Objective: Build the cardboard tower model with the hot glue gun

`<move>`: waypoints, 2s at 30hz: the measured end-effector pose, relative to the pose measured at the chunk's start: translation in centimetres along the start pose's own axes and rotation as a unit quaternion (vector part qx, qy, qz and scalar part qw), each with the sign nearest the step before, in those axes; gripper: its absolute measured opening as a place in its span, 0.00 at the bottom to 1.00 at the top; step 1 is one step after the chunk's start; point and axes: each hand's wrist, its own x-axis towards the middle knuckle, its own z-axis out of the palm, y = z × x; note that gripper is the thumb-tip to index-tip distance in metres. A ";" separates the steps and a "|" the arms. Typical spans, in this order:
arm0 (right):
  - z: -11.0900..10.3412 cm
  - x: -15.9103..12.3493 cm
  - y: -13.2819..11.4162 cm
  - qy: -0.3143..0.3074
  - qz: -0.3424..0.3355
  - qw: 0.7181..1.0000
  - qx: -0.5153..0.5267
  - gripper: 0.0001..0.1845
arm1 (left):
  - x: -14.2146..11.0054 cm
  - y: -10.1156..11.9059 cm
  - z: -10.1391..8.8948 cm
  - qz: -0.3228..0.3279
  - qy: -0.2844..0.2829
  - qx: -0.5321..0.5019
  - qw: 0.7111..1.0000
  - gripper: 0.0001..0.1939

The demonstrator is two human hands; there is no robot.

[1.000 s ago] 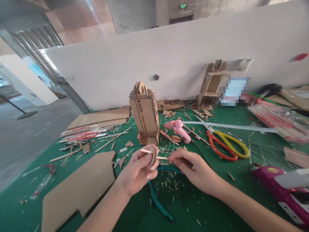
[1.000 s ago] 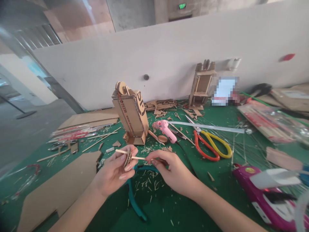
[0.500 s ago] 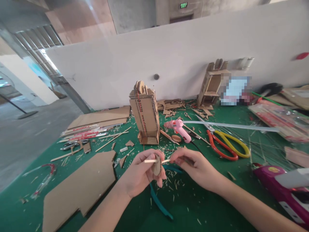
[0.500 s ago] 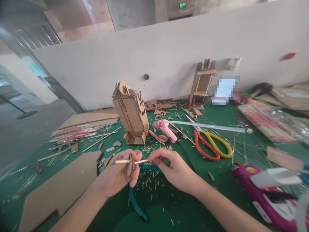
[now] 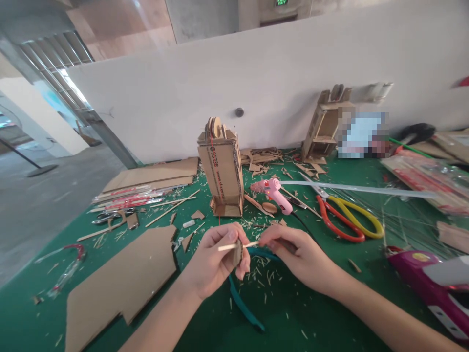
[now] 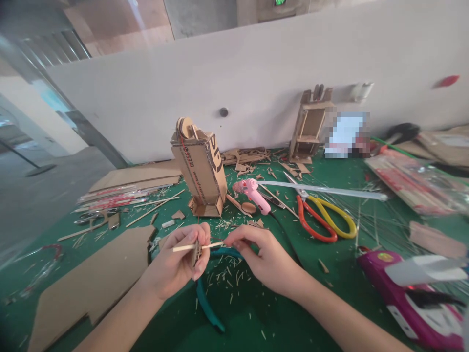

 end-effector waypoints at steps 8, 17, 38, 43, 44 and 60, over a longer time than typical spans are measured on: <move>-0.3 0.2 -0.4 -0.025 0.037 0.997 0.063 0.09 | -0.1 0.5 0.8 -0.017 0.039 -0.014 0.999 0.16; -0.8 0.4 0.0 -0.045 0.055 0.994 0.081 0.10 | 0.0 0.1 0.4 -0.041 0.080 -0.026 0.996 0.12; -1.1 0.4 -0.1 -0.036 0.077 0.993 0.083 0.12 | 0.5 -0.6 0.6 -0.041 0.177 -0.030 0.983 0.18; -0.9 0.6 0.3 0.028 0.104 0.988 0.108 0.15 | 0.7 0.6 -0.6 0.056 0.313 0.139 0.938 0.23; -0.8 0.6 0.5 0.044 0.107 0.987 0.109 0.15 | 0.7 0.9 -1.2 0.081 0.338 0.201 0.916 0.21; -0.8 0.6 1.0 0.082 0.086 0.992 -0.038 0.11 | 2.5 0.5 -7.0 0.135 0.277 0.670 0.675 0.15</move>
